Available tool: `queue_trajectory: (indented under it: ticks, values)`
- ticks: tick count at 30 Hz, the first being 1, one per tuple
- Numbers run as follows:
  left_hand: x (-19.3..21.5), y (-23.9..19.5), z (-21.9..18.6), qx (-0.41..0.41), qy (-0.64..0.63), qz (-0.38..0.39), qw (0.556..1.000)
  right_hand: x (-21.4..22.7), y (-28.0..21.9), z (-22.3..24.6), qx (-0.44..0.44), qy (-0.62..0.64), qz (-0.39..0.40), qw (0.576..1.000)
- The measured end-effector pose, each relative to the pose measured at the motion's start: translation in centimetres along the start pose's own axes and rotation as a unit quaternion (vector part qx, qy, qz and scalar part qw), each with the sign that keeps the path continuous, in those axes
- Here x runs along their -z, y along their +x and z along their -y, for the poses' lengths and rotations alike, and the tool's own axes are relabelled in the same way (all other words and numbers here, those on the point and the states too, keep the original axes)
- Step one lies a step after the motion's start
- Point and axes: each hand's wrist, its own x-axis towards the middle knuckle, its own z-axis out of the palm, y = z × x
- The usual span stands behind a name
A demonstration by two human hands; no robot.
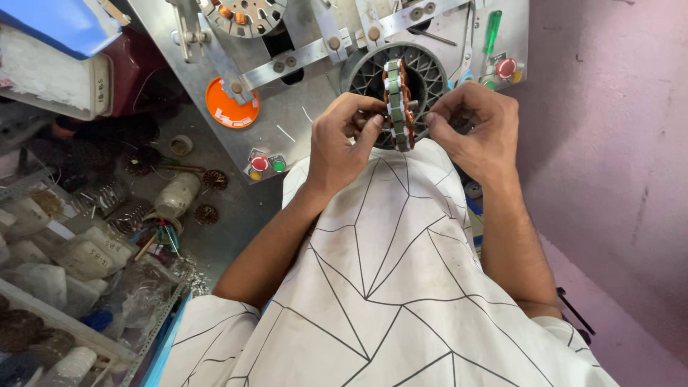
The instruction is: The person places copper coils into a stator core and manually threads wires through the component, then uses scissors to trim excess material while working at a machine.
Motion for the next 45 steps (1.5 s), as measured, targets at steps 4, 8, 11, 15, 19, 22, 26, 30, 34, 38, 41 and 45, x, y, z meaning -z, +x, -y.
queue_trajectory:
  ticks: [4,8,11,15,19,22,26,30,34,38,41,45]
  values:
    - [0.4,0.4,0.0,-0.017,0.013,0.024,0.999,0.1,0.1,0.1,0.022,-0.002,0.006,1.0]
    - [0.5,0.5,0.2,-0.028,0.015,0.046,0.998,0.0,0.1,0.1,-0.008,0.017,0.01,1.0]
    - [0.4,0.5,0.4,-0.027,0.014,0.045,0.999,0.0,0.3,0.0,-0.002,0.01,0.014,1.0]
    - [0.3,0.4,0.4,-0.024,0.012,0.041,0.999,0.1,0.3,-0.3,0.007,0.02,0.022,1.0]
    - [0.1,-0.4,-1.2,-0.051,0.01,-0.022,0.998,0.0,0.1,-0.6,-0.033,0.118,0.023,0.992]
    - [0.5,-0.6,-2.9,-0.202,0.132,-0.024,0.97,0.2,-0.2,-0.9,-0.07,0.25,0.038,0.965]
    - [0.5,0.6,-3.3,-0.344,0.232,0.021,0.909,0.3,-0.2,-1.4,-0.063,0.285,0.058,0.955]
    - [0.3,0.8,-3.1,-0.359,0.245,0.022,0.9,0.3,-0.3,-1.8,-0.057,0.304,0.068,0.949]
    - [0.0,0.5,-3.1,-0.361,0.233,0.007,0.903,0.3,-0.4,-2.0,-0.063,0.3,0.068,0.949]
    - [-0.2,0.4,-3.3,-0.348,0.215,0.003,0.912,0.2,-0.6,-2.0,-0.059,0.291,0.066,0.953]
    - [-0.4,0.3,-3.2,-0.333,0.194,0.0,0.923,-0.1,-0.7,-1.8,-0.057,0.27,0.058,0.959]
    - [-0.9,0.1,-2.9,-0.318,0.163,-0.023,0.934,-0.6,-1.2,-1.5,-0.07,0.246,0.041,0.966]
